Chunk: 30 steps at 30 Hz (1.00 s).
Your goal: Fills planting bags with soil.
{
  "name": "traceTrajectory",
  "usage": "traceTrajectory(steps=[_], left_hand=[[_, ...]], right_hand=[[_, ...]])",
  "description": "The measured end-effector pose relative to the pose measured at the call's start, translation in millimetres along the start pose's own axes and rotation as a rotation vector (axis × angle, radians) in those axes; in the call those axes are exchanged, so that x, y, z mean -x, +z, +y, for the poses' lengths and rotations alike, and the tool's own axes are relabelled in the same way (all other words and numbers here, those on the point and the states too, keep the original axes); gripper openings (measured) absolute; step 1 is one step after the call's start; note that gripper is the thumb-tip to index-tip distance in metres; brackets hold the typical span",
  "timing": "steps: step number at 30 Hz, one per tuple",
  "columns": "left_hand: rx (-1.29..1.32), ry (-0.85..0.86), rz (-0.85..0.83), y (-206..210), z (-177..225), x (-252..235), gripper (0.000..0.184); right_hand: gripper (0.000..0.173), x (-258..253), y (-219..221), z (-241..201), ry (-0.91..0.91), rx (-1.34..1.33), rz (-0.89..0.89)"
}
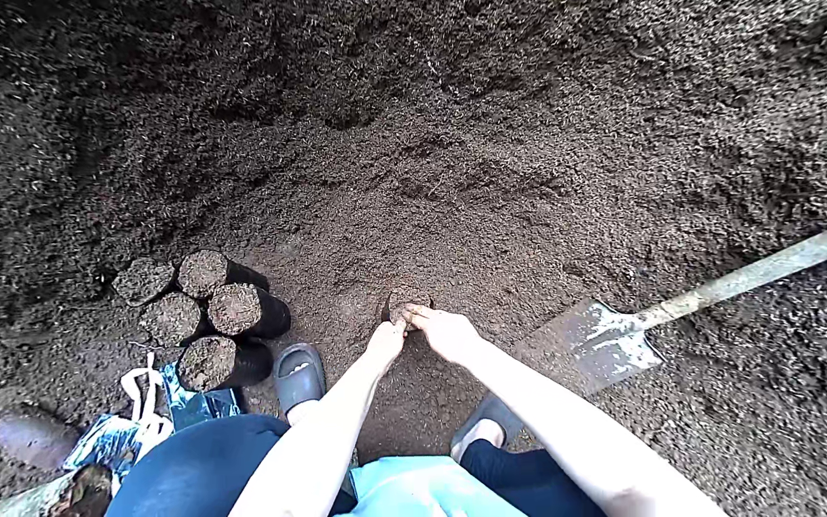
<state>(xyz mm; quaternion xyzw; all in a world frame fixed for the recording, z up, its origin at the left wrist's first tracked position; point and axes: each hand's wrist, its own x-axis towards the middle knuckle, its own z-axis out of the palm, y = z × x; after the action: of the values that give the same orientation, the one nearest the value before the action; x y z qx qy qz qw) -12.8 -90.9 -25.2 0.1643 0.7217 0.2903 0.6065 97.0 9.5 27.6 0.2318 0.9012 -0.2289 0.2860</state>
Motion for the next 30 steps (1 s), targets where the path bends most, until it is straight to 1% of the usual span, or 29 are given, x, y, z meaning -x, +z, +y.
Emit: traceTrajectory(steps=[2, 4, 6, 7, 8, 9, 10, 11, 12, 13, 15, 16, 18, 19, 21, 23, 25, 27, 28, 29, 30], left_hand=[[0.048, -0.012, 0.082, 4.7, 1.3, 1.7, 0.047], [0.018, -0.036, 0.106, 6.6, 2.3, 5.4, 0.048], [-0.078, -0.034, 0.082, 4.1, 1.4, 9.8, 0.049], [-0.16, -0.022, 0.049, -1.2, 2.2, 12.4, 0.051], [-0.256, -0.013, 0.008, -8.7, 5.7, 14.4, 0.053], [-0.34, -0.012, -0.036, -17.5, 10.8, 16.6, 0.056], [-0.407, -0.011, -0.06, -24.6, 14.6, 18.7, 0.059], [-0.469, -0.008, -0.049, -28.9, 17.0, 19.9, 0.06], [-0.538, -0.008, -0.014, -31.6, 20.9, 22.3, 0.063], [-0.615, -0.009, 0.035, -32.4, 24.9, 25.5, 0.064], [-0.724, 0.007, 0.128, -29.9, 33.5, 35.0, 0.06], [-0.759, 0.036, 0.16, -27.3, 38.3, 37.9, 0.056], [-0.803, 0.143, 0.174, -22.9, 45.5, 37.2, 0.043], [-0.813, 0.202, 0.171, -22.4, 47.0, 35.3, 0.039], [-0.787, 0.265, 0.2, -25.5, 48.7, 34.8, 0.038], [-0.663, 0.276, 0.25, -36.7, 44.5, 32.9, 0.036], [-0.53, 0.252, 0.288, -50.2, 40.3, 26.5, 0.034], [-0.471, 0.168, 0.273, -59.2, 36.1, 20.8, 0.037], [-0.468, 0.113, 0.247, -61.4, 35.0, 17.9, 0.041], [-0.473, 0.059, 0.216, -61.9, 33.4, 15.2, 0.048], [-0.48, 0.008, 0.177, -60.1, 31.6, 13.9, 0.057]], right_hand=[[0.055, 0.7, 0.0, -5.2, 0.02, 0.009, -0.034], [0.055, 2.5, 0.4, -8.4, 0.033, 0.018, -0.051], [0.053, 5.0, -8.6, -13.6, 0.036, 0.019, -0.1], [0.052, 4.4, -17.0, -11.3, 0.031, -0.022, -0.133], [0.049, 2.5, -25.6, -2.3, 0.017, -0.117, -0.119], [0.044, 1.2, -29.8, 12.3, -0.002, -0.268, -0.023], [0.041, -0.5, -28.5, 30.0, -0.004, -0.418, 0.116], [0.039, -4.8, -23.3, 49.8, 0.042, -0.512, 0.254], [0.039, -13.5, -14.5, 72.1, 0.123, -0.539, 0.343], [0.04, -26.6, 0.5, 94.7, 0.213, -0.523, 0.359], [0.044, -55.9, 49.4, 124.6, 0.327, -0.464, 0.243], [0.05, -65.8, 75.3, 126.9, 0.348, -0.451, 0.177], [0.07, -72.5, 115.5, 113.0, 0.413, -0.444, 0.081], [0.073, -71.4, 127.8, 104.0, 0.452, -0.419, 0.055], [0.068, -70.7, 139.0, 97.6, 0.485, -0.444, 0.059], [0.059, -68.4, 134.7, 102.2, 0.472, -0.695, 0.139], [0.044, -58.3, 112.2, 106.9, 0.467, -1.158, 0.224], [0.035, -42.1, 78.0, 104.6, 0.417, -1.57, 0.277], [0.033, -36.0, 58.8, 100.8, 0.38, -1.71, 0.323], [0.034, -31.5, 40.5, 94.4, 0.326, -1.79, 0.374], [0.038, -28.2, 25.7, 85.6, 0.246, -1.812, 0.42]])
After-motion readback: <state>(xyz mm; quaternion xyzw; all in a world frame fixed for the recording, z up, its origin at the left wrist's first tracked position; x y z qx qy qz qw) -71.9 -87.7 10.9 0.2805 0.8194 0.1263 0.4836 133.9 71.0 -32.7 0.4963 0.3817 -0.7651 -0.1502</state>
